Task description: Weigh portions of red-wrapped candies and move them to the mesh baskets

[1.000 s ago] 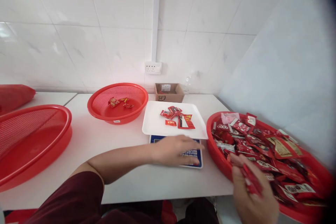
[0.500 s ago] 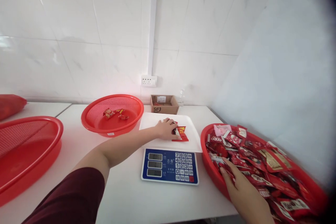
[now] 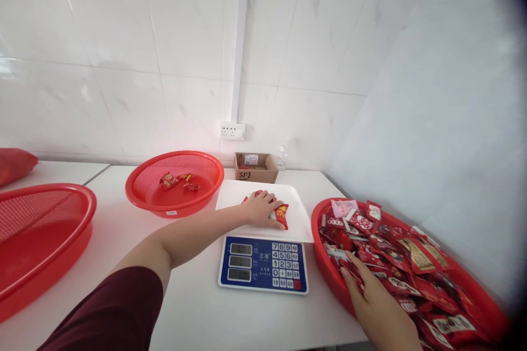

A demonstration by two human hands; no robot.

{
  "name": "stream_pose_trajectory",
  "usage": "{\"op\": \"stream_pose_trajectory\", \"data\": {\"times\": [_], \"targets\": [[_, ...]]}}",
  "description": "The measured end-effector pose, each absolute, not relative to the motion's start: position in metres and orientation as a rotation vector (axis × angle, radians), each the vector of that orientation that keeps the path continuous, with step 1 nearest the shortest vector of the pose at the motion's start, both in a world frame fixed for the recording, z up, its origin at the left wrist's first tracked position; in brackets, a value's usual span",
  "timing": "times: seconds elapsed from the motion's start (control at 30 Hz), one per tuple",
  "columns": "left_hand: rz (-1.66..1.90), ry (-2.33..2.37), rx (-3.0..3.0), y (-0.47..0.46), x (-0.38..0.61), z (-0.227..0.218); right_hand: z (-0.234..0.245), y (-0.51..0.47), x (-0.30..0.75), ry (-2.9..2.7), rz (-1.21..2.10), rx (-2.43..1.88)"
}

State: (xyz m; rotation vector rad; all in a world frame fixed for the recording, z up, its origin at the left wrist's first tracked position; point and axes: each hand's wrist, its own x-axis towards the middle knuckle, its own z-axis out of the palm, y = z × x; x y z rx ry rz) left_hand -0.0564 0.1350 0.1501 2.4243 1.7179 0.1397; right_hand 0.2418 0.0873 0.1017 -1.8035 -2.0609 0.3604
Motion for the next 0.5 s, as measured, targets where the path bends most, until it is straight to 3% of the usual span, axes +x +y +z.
{"op": "stream_pose_trajectory", "data": {"times": [0.27, 0.5], "targets": [[0.180, 1.598, 2.497, 0.123, -0.081, 0.156, 0.105, 0.084, 0.242, -2.074, 0.334, -1.739], [0.280, 2.049, 2.290, 0.069, -0.142, 0.162, 0.095, 0.088, 0.244, -2.104, 0.287, -1.700]]}}
